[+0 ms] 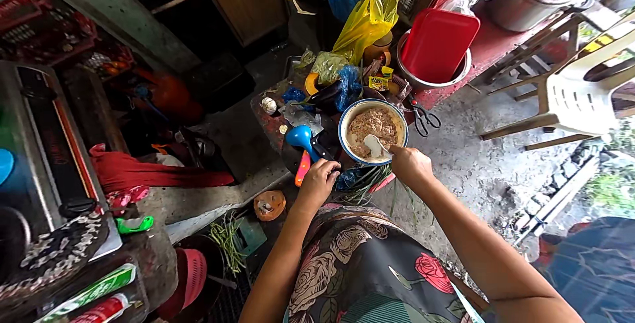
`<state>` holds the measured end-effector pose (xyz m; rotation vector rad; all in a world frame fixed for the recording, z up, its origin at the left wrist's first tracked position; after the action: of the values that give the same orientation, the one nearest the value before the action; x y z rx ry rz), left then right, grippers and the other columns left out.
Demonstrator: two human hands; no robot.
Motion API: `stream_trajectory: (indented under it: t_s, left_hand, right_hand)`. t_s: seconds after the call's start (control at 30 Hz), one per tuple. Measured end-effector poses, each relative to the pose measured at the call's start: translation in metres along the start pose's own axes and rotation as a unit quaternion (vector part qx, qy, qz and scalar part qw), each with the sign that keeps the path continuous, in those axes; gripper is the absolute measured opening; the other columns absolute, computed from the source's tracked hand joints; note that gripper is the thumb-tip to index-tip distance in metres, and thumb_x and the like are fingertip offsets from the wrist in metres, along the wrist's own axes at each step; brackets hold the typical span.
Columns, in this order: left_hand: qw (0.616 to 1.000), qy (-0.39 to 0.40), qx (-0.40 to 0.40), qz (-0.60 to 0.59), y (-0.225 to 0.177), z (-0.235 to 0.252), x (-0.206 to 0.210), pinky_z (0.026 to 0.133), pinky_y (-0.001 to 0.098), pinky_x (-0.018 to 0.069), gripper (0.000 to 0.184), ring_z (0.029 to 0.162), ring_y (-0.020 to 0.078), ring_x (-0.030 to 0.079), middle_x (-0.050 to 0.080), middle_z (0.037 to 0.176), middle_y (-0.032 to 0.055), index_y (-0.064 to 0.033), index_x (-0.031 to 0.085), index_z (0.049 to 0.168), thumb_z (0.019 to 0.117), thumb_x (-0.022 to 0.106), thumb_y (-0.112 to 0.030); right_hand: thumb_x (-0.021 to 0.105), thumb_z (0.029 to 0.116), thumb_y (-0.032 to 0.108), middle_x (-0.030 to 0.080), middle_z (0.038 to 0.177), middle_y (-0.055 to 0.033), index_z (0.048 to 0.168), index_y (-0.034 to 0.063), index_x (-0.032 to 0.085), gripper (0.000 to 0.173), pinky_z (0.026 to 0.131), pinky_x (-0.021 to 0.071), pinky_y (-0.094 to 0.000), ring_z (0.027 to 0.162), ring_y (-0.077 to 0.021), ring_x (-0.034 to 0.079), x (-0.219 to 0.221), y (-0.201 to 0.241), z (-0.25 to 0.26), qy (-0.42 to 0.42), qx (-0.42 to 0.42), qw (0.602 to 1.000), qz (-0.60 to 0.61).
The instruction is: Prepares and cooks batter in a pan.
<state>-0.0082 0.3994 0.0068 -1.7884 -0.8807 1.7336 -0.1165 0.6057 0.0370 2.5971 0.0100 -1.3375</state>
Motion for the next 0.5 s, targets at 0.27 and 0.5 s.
stream_trajectory:
  t_s: [0.27,0.5]
  left_hand:
    - [1.000,0.001,-0.017,0.005,0.005,0.000,-0.003,0.092,0.0384,0.0561,0.024,0.097,0.0266,0.069,0.070,0.112,0.0179,-0.0017,0.073,0.117,0.1010,0.060,-0.014]
    - [1.000,-0.004,-0.018,0.004,0.005,0.000,-0.001,0.091,0.0375,0.0564,0.024,0.095,0.0263,0.070,0.071,0.110,0.0177,-0.0013,0.073,0.117,0.1005,0.061,-0.013]
  right_hand:
    - [0.048,0.1000,0.001,0.070,0.120,-0.0211,0.122,0.0072,0.070,0.032,0.081,0.0517,-0.0649,0.104,-0.0447,0.069,0.003,0.003,-0.004,-0.059,-0.080,0.995,-0.029]
    - [0.051,0.0998,0.004,0.070,0.118,-0.0208,0.121,0.0072,0.070,0.029,0.083,0.0509,-0.0641,0.109,-0.0433,0.068,-0.010,0.002,-0.010,-0.031,-0.039,0.997,-0.058]
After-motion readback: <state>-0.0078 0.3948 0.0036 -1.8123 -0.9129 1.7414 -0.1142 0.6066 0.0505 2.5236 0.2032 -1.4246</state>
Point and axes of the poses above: each hand's wrist, its own z-axis towards the middle knuckle, its own x-axis out of the palm, y = z × x, the point moved 6 cm from there along z, towards the middle knuckle
